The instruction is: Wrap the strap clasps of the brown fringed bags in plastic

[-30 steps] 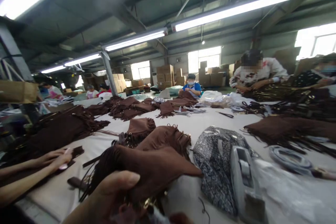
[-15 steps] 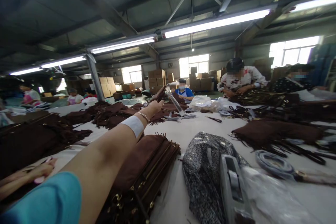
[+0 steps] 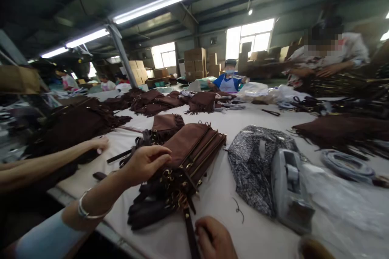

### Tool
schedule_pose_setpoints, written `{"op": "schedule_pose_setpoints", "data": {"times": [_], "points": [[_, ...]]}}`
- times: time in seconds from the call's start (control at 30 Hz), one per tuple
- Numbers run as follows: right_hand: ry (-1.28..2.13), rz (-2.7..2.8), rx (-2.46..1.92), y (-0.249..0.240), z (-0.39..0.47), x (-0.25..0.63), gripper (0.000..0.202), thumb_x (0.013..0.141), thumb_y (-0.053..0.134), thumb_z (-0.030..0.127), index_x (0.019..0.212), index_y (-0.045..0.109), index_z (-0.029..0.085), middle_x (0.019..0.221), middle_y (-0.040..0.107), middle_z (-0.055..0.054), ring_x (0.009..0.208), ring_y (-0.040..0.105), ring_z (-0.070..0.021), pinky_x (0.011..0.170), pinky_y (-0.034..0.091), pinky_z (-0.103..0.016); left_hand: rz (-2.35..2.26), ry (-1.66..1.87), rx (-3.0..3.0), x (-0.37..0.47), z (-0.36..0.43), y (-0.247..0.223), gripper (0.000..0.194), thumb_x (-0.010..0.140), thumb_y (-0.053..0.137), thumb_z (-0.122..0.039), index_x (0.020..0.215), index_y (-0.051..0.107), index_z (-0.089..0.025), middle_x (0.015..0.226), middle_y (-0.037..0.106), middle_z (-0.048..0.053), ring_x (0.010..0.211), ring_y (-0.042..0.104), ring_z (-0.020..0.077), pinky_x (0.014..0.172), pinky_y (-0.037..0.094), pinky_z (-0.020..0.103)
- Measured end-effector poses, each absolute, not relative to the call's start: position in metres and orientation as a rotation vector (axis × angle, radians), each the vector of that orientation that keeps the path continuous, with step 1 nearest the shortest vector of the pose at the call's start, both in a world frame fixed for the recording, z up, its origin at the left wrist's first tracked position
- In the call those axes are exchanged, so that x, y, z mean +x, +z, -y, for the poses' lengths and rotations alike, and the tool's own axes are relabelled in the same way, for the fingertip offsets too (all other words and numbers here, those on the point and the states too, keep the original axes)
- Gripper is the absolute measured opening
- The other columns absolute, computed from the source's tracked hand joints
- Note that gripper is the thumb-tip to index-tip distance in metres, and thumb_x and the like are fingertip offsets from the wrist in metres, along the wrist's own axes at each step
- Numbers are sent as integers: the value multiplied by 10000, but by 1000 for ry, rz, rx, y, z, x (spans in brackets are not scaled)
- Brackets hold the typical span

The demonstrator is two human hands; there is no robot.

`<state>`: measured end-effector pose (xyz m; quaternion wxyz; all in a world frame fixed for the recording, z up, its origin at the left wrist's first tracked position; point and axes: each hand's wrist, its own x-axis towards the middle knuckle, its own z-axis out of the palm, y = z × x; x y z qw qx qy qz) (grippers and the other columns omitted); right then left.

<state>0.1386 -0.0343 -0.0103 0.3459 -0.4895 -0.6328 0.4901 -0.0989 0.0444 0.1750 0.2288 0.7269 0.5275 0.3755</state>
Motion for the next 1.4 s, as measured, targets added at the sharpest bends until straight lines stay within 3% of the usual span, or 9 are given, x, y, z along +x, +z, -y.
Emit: {"op": "schedule_pose_setpoints", "data": {"times": [0.13, 0.23, 0.37, 0.47, 0.57, 0.73, 0.97, 1.2, 1.4], "points": [[1242, 1515, -1284, -2, 33, 137, 293, 841, 552, 470, 872, 706, 223, 827, 713, -75, 759, 651, -242, 699, 508, -328, -1521, 1043, 1464, -132, 3, 132, 220, 810, 629, -370, 839, 698, -164, 706, 697, 40, 634, 644, 155, 606, 503, 246], [928, 1466, -1361, 21, 19, 131, 311, 825, 594, 468, 977, 699, 218, 948, 710, -99, 839, 640, -250, 735, 496, -334, -1444, 1012, 1227, -125, 25, 99, 215, 802, 623, -365, 794, 660, -153, 678, 682, 31, 566, 620, 134, 566, 488, 244], [560, 1689, -1406, 59, -4, 110, 419, 812, 631, 407, 1182, 621, 212, 944, 700, -82, 701, 607, -206, 643, 436, -313, -1222, 959, 1186, -94, 33, 83, 214, 808, 609, -349, 766, 638, -141, 662, 675, 34, 552, 604, 121, 556, 457, 235], [330, 1970, -1431, 79, -11, 96, 195, 893, 528, 332, 958, 672, 217, 756, 684, -48, 649, 601, -191, 607, 364, -291, -1120, 959, 1177, -78, 29, 86, 237, 814, 614, -367, 771, 631, -134, 671, 674, 47, 564, 609, 127, 524, 423, 223], [132, 2091, -1441, 93, -3, 91, 325, 964, 392, 281, 738, 613, 207, 647, 636, -34, 599, 583, -169, 585, 316, -284, -1089, 991, 1013, -77, 21, 91, 303, 787, 666, -427, 852, 636, -132, 759, 692, 71, 637, 648, 151, 540, 442, 223], [-15, 2137, -1217, 106, 27, 79, 330, 980, 363, 249, 725, 567, 196, 638, 608, -27, 607, 573, -156, 609, 335, -266, -862, 989, 569, -79, 8, 100, 435, 817, 625, -540, 923, 642, -118, 875, 710, 113, 677, 674, 160, 581, 496, 244], [429, 1955, -1231, 90, 35, 85, 322, 972, 407, 352, 788, 615, 191, 643, 604, -16, 598, 571, -147, 581, 392, -241, -794, 1030, 457, -76, 11, 98, 414, 863, 564, -525, 927, 642, -123, 880, 725, 125, 753, 702, 205, 650, 523, 293], [845, 1547, -1352, 91, 21, 111, 402, 891, 499, 526, 716, 615, 183, 564, 531, 7, 507, 491, -131, 492, 399, -232, -1409, 1431, 1017, -103, 27, 64, 363, 789, 638, -506, 873, 661, -153, 658, 630, 15, 601, 565, 146, 583, 422, 244], [1005, 1452, -1254, 87, 22, 104, 403, 861, 541, 556, 766, 629, 174, 587, 549, -2, 502, 504, -132, 469, 411, -233, -1477, 1181, 1510, -91, 27, 77, 255, 765, 673, -387, 855, 726, -155, 758, 609, 32, 692, 519, 160, 632, 399, 256]]}}
